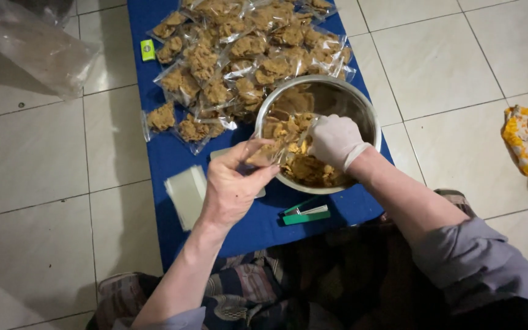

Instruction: The person wears gloves and uses their hands to take pieces of fried food from a bowl, weigh them on a small scale, place them into small plastic bags, and seal the bags with a stapler.

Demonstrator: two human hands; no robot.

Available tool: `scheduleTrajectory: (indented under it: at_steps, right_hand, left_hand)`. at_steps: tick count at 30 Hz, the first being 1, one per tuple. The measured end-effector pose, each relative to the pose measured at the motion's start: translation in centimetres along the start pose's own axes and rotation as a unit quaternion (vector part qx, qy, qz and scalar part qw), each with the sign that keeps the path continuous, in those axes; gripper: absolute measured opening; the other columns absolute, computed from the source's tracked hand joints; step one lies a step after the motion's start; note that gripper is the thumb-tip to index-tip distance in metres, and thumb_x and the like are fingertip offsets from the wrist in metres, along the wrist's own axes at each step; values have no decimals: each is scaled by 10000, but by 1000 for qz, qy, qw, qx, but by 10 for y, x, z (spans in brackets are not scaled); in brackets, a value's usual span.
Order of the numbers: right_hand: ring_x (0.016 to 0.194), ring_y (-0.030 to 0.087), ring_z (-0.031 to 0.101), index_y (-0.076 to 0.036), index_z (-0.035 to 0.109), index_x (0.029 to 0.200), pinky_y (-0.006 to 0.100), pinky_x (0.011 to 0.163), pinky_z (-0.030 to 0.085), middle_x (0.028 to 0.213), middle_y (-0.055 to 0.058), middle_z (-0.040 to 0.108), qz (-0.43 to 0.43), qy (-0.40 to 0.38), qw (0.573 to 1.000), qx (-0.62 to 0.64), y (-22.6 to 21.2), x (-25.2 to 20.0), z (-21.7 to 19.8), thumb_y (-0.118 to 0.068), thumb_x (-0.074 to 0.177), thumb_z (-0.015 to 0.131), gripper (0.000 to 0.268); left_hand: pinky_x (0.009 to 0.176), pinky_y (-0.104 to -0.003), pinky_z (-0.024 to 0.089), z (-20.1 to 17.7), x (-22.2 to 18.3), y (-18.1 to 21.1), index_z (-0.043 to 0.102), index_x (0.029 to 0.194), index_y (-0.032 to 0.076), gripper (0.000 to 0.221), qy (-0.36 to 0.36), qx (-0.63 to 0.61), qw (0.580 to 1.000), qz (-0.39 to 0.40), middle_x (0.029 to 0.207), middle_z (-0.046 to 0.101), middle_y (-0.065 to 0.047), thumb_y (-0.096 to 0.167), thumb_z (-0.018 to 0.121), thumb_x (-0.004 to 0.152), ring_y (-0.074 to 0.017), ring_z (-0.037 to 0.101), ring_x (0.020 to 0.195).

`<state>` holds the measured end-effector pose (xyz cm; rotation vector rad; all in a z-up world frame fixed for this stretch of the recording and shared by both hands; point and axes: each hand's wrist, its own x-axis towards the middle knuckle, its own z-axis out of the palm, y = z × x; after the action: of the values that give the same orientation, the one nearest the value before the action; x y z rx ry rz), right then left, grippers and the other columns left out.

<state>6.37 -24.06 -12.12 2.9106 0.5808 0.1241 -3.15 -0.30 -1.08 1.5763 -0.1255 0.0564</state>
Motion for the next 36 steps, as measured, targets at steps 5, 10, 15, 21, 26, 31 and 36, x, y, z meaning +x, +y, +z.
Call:
scheduleTrajectory:
  at_steps: [5, 10, 15, 21, 26, 31, 36]
  right_hand:
    - [923, 304, 759, -234, 802, 977, 449, 824, 612, 933, 34, 772, 38, -129, 981, 143, -1, 7, -24, -356, 827, 773, 195]
    - [948, 331, 747, -200, 823, 1011, 459, 848, 587, 971, 79, 776, 48, -19, 949, 312, 9, -5, -119, -247, 883, 758, 150]
    - [1228, 261, 659, -60, 706, 1035, 409, 1112, 561, 1202, 143, 690, -6, 133, 778, 614, 11, -51, -204, -53, 923, 697, 112]
    - [1158, 194, 660, -58, 740, 1014, 230, 835, 626, 1260, 142, 661, -91, 133, 812, 561, -2, -66, -215, 8, 905, 736, 127]
    - [1067, 296, 667, -134, 718, 934, 453, 940, 486, 1137, 74, 721, -201, 257, 874, 360, -11, -55, -189, -74, 882, 876, 178]
    - [950, 278, 736, -55, 767, 884, 411, 837, 574, 1043, 130, 749, -212, 188, 871, 401, -14, -50, -197, -66, 906, 784, 30]
    - [1223, 321, 676, -11, 685, 1254, 425, 999, 582, 1307, 208, 697, -109, -25, 837, 536, 0, -56, -196, -284, 1019, 503, 404]
  left_hand:
    - [724, -369, 641, -3, 2, 4, 780, 1126, 55, 432, -7, -15, 997, -71, 972, 785, -210, 21, 889, 709, -197, 705, 906]
    - [731, -352, 662, -3, 0, -5, 773, 1157, 92, 413, -2, 21, 999, -39, 934, 791, -151, 29, 848, 756, -202, 739, 893]
    - [801, -347, 624, -6, 0, 4, 716, 1151, 31, 289, 0, 238, 952, 191, 1056, 770, -111, 41, 765, 867, -243, 748, 942]
    - [735, -383, 627, 2, -1, 1, 720, 1121, 38, 262, -7, 286, 928, 239, 1015, 773, -111, 21, 784, 867, -275, 741, 918]
    - [733, -354, 631, 9, -8, 11, 730, 1064, -3, 146, -83, 249, 939, 221, 994, 772, -113, 38, 725, 924, -235, 733, 877]
    - [807, -244, 591, 7, -12, 26, 710, 1070, 54, 217, -172, 42, 984, 15, 980, 721, -21, 156, 773, 889, -109, 674, 897]
    - [857, -264, 596, 5, -10, 16, 647, 1269, -31, 393, -230, -162, 956, -87, 902, 589, 58, -32, 727, 885, -121, 636, 883]
